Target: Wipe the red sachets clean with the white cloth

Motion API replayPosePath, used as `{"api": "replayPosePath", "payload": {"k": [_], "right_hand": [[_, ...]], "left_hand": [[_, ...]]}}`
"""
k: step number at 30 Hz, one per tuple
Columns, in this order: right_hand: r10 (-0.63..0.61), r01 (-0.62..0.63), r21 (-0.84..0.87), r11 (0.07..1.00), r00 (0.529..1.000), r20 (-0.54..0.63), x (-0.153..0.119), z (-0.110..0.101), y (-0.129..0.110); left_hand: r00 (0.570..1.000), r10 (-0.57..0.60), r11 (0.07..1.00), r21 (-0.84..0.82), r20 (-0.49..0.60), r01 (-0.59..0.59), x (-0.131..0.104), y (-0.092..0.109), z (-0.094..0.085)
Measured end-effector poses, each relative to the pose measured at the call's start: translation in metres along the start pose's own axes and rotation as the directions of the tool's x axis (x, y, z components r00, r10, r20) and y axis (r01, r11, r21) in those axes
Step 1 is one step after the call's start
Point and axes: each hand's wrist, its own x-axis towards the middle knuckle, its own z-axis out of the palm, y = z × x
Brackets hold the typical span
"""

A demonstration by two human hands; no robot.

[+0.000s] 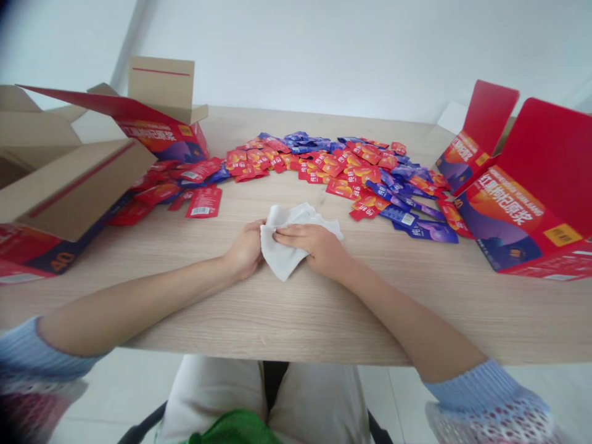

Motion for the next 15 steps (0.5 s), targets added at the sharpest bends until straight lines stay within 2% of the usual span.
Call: {"api": "replayPosePath", "payload": {"k": [3,6,8,12,15], "right_hand": [[-0.04,0.031,0.135,0.99,0.997,0.069,-0.003,-0.006,-0.005],[-0.066,0.043,0.261,0.964,0.994,0.082,-0.008,-0.017,-0.001],[-0.073,0.051,0.267,0.962,0.995,0.074,-0.012,-0.025,0.007],[-0.024,0.021,0.035,0.999,0.997,0.077,-0.021,-0.042,0.029],[0.027,-0.019,-0.123,0.992,0.998,0.062,-0.026,-0.049,0.043]], "left_hand": [[0.994,-0.104,0.993,0.049,-0.033,0.106,-0.002,0.006,-0.003],[0.969,-0.246,0.959,0.148,0.008,0.242,-0.005,0.017,-0.007],[0.952,-0.304,0.94,0.174,0.036,0.293,-0.003,0.025,-0.01],[0.959,-0.28,0.937,0.208,-0.043,0.282,0.004,0.039,-0.019],[0.967,-0.239,0.936,0.245,-0.089,0.254,0.008,0.046,-0.025]]}}
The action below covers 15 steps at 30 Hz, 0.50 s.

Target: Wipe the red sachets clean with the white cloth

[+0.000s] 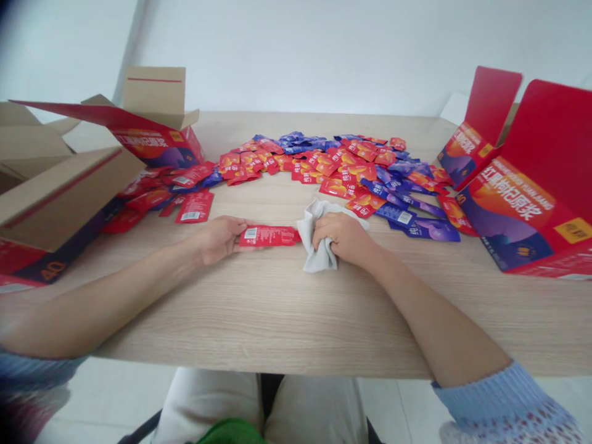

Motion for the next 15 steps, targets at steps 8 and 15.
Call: {"api": "replayPosePath", "payload": {"k": [8,15], "right_hand": [[0.08,-0.08,-0.008,0.997,0.997,-0.011,-0.005,0.0,0.005],[0.087,-0.087,-0.007,0.996,0.996,-0.015,-0.006,0.0,0.006]], "left_hand": [[0.832,0.425,0.903,0.108,-0.357,-0.415,0.03,0.015,-0.039],[0.264,0.952,0.167,0.986,-0.158,-0.012,0.035,0.034,-0.091]]}}
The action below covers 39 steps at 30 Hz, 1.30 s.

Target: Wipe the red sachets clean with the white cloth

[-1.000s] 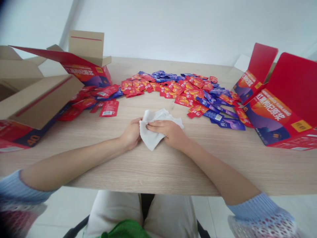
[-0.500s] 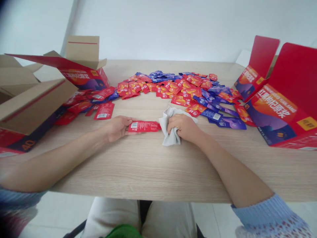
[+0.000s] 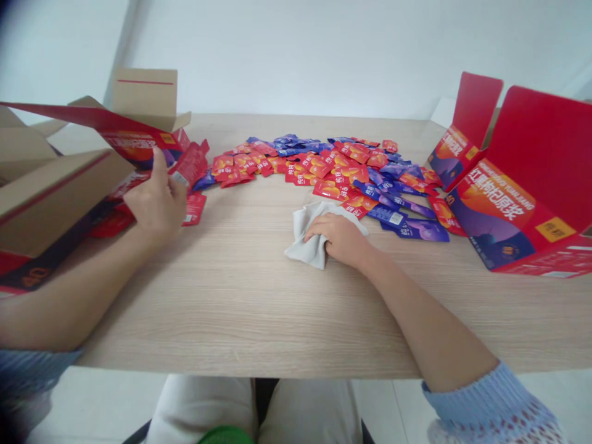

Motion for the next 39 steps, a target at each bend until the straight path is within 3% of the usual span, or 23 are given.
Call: {"api": "replayPosePath", "payload": {"k": [2,6,9,12,16,19,24,30,39], "right_hand": [[0.009,-0.009,-0.006,1.0,1.0,-0.001,0.001,-0.001,-0.002],[0.026,-0.025,-0.031,0.999,1.0,0.01,0.001,-0.003,-0.006],[0.03,-0.029,-0.048,0.998,0.999,0.021,-0.003,-0.001,-0.006],[0.028,-0.028,-0.063,0.998,1.0,0.013,-0.006,0.002,-0.001],[0.024,-0.022,-0.059,0.998,0.999,0.029,-0.007,0.004,0.002],[0.03,-0.028,-0.072,0.997,0.999,0.035,-0.007,0.004,0.001],[0.042,-0.039,-0.087,0.995,0.998,0.04,-0.005,0.002,-0.005],[0.06,-0.056,-0.099,0.994,0.998,0.034,-0.003,0.0,-0.008],[0.049,-0.048,-0.028,0.998,0.998,0.043,-0.003,-0.004,-0.01]], "left_hand": [[0.994,0.111,0.986,0.124,-0.008,-0.11,0.007,-0.014,0.002],[0.953,0.276,0.954,0.157,-0.121,-0.257,0.019,-0.05,0.019],[0.965,0.193,0.973,0.159,-0.18,-0.165,0.024,-0.076,0.031],[0.962,0.185,0.98,0.116,-0.201,-0.164,0.024,-0.089,0.036],[0.942,0.311,0.95,0.085,-0.128,-0.302,0.018,-0.077,0.041],[0.945,0.315,0.939,0.173,-0.082,-0.298,0.013,-0.06,0.046],[0.983,0.126,0.923,0.347,0.131,-0.165,0.003,-0.036,0.052],[0.967,-0.019,0.897,0.431,0.254,-0.095,-0.006,-0.02,0.047],[0.996,-0.039,0.937,0.349,0.08,0.008,-0.001,-0.025,0.058]]}}
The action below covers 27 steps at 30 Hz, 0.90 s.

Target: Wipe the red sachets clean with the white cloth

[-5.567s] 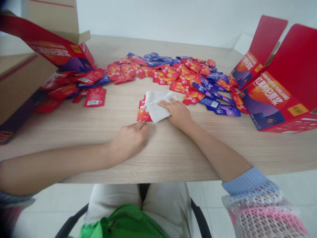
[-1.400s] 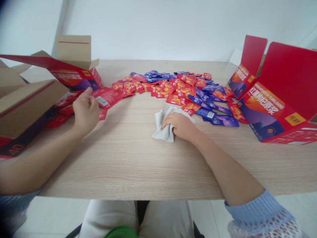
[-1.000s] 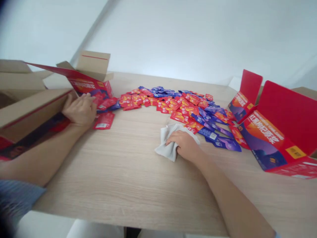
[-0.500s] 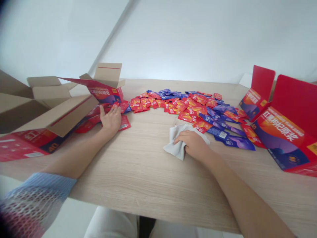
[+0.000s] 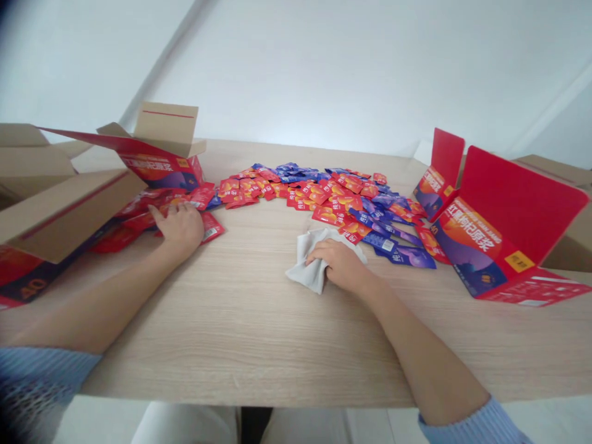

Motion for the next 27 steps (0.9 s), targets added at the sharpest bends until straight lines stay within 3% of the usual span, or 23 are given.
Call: {"api": "replayPosePath", "payload": {"k": [5,11,16,22,27], "right_hand": [[-0.005,0.004,0.034,0.999,1.0,0.023,-0.002,-0.002,-0.001],[0.028,-0.03,0.044,0.999,0.999,0.041,-0.002,-0.002,-0.001],[0.029,-0.032,0.047,0.998,0.998,0.06,-0.005,-0.001,0.004],[0.041,-0.042,0.029,0.999,0.997,0.061,-0.006,0.003,0.001],[0.015,-0.015,0.01,1.0,0.998,0.059,-0.003,0.007,-0.012]], "left_hand": [[0.993,-0.029,0.995,-0.087,0.112,0.039,0.006,-0.02,-0.011],[0.987,-0.082,0.995,-0.04,0.136,0.088,0.012,-0.038,-0.019],[0.979,-0.101,0.992,-0.062,0.174,0.114,0.012,-0.03,-0.017],[0.999,0.045,0.979,-0.195,-0.026,-0.049,0.004,-0.022,-0.028],[0.987,0.112,0.979,-0.185,0.112,-0.09,-0.015,0.001,-0.048]]}}
